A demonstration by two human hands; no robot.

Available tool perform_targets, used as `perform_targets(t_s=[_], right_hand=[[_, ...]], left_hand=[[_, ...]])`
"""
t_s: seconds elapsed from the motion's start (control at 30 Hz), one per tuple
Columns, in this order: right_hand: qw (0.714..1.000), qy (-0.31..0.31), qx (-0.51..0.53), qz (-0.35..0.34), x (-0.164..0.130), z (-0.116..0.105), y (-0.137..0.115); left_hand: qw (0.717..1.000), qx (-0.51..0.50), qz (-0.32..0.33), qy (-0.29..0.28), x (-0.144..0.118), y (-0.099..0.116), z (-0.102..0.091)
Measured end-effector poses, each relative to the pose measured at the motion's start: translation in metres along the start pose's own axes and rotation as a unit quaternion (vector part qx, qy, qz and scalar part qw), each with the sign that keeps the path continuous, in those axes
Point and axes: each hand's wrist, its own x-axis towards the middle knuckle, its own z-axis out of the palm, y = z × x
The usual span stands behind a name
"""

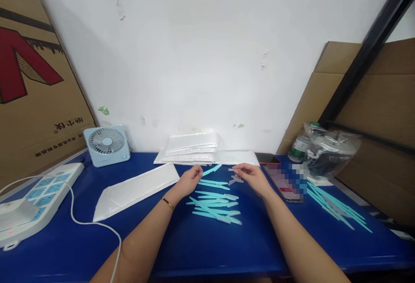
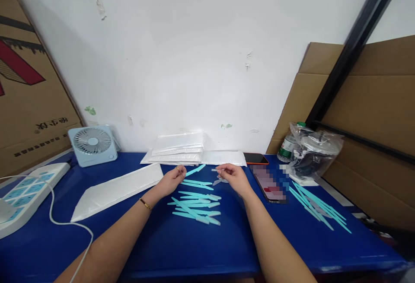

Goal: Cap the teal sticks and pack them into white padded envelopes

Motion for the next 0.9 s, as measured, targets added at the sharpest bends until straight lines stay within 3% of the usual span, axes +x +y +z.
perform_targets(t_s=[0.1,0.27,0.7,0.9], right_hand=[[0.999,-0.011,0.044,-0.01,-0.001,0.002,-0.001],[0.997,-0.026,0.027,-0.062,-0.003,0.006,-0.001],[0.996,-0.092,0.009,-0.02,-0.007,0.023,-0.005],[0.994,-0.106,0.018,-0.004,-0.007,0.011,-0.01]], left_hand=[[1.0,0.006,0.004,-0.017,-0.002,-0.004,0.002],[1.0,0.028,0.0,-0.014,-0.005,-0.004,-0.001],[0.997,0.071,0.017,-0.037,-0.007,0.013,0.005],[0.998,0.044,0.014,-0.052,-0.008,0.011,0.006]])
